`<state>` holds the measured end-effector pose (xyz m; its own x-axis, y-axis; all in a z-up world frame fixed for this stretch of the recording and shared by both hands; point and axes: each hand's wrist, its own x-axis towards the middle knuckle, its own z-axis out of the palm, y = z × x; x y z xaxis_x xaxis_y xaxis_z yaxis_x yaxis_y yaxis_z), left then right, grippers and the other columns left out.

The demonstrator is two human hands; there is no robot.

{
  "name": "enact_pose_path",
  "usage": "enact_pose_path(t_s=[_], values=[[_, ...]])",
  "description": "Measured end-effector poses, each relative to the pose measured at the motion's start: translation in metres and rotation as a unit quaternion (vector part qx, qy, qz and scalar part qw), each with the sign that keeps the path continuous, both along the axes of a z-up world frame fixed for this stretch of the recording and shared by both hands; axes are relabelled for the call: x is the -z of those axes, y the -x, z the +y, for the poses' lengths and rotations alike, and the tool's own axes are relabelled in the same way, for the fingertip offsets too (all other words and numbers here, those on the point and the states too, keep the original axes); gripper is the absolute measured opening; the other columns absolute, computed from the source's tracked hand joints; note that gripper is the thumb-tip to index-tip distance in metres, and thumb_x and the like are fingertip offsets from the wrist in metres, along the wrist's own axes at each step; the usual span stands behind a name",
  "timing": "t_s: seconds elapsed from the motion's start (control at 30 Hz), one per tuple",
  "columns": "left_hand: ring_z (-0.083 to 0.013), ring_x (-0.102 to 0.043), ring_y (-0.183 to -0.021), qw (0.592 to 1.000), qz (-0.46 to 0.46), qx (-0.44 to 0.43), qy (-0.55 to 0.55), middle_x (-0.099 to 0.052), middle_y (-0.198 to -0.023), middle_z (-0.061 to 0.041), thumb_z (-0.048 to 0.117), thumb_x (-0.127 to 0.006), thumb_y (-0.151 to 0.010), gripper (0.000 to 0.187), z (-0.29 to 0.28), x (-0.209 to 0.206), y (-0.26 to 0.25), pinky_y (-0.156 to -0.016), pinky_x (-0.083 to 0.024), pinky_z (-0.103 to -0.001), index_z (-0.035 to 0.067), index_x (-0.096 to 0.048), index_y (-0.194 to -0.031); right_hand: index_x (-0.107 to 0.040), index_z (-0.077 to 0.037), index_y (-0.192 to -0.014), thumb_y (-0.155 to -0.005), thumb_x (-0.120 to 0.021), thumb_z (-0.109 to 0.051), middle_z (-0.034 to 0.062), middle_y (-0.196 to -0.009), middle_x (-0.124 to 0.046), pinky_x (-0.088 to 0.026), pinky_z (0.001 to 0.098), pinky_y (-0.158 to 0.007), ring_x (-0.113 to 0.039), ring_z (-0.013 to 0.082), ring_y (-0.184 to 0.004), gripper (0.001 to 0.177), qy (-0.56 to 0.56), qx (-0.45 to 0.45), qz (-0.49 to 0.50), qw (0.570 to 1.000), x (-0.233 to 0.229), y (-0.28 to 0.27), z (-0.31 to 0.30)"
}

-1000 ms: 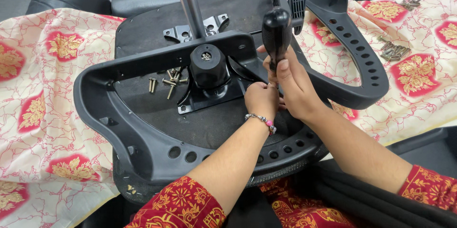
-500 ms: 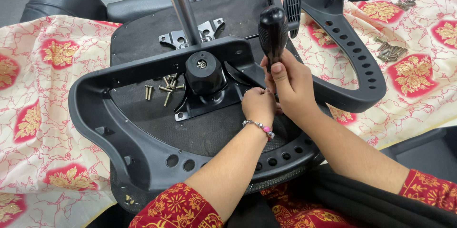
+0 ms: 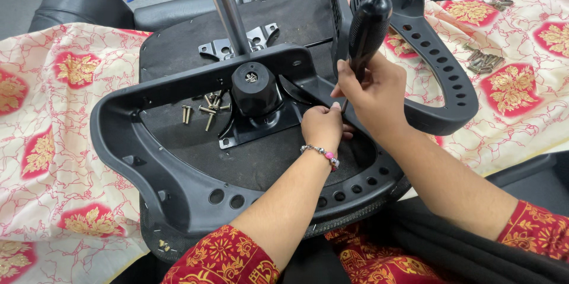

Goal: The person uses a screwdriver to tighten screws into the underside of an inverted office chair base. They insert screws into multiple holes and turn the screwdriver to secure them, working methodically across the base.

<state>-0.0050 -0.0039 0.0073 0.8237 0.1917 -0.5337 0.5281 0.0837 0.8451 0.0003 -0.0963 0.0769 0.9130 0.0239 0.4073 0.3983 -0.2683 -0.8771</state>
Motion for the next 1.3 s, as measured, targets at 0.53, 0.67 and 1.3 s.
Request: enact_pose_path(t_s=[0.53, 0.67, 1.3], values=[[-0.0232, -0.075, -0.060, 0.999, -0.017, -0.003, 0.051, -0.075, -0.082, -0.020, 0.023, -0.055, -0.101, 0.032, 0.001, 0.001, -0.001, -0.048, -0.060, -0.028, -0.007, -0.065, -0.094, -0.076, -0.004, -0.113, -0.089, -0.067, -0.021, 0.0010, -0.090, -0.077, -0.058, 0.0279, -0.073, -0.071, 0.0115, -0.079, 0.030, 0.195, -0.438, 0.261, 0.838, -0.062, -0.063, -0.018], [-0.0255, -0.072, -0.057, 0.999, -0.001, -0.011, 0.053, -0.073, -0.076, -0.023, 0.023, -0.057, -0.102, 0.032, 0.002, 0.001, -0.001, -0.048, -0.058, -0.029, -0.007, -0.063, -0.092, -0.076, 0.003, -0.115, -0.093, -0.069, -0.017, -0.0006, -0.075, -0.059, -0.044, 0.0265, -0.062, -0.055, 0.0104, -0.068, 0.030, 0.055, -0.495, 0.307, 0.811, -0.040, -0.074, -0.022], [-0.0216, -0.069, -0.048, 1.000, 0.014, -0.014, -0.017, -0.072, -0.065, -0.016, 0.023, -0.061, -0.099, 0.032, -0.001, -0.002, -0.003, -0.047, -0.056, -0.029, -0.007, -0.067, -0.090, -0.066, 0.002, -0.104, -0.105, -0.066, -0.019, -0.0048, -0.061, -0.044, -0.023, 0.0245, -0.044, -0.033, 0.0028, -0.049, 0.021, -0.207, -0.168, 0.132, 0.955, 0.001, -0.034, 0.014]])
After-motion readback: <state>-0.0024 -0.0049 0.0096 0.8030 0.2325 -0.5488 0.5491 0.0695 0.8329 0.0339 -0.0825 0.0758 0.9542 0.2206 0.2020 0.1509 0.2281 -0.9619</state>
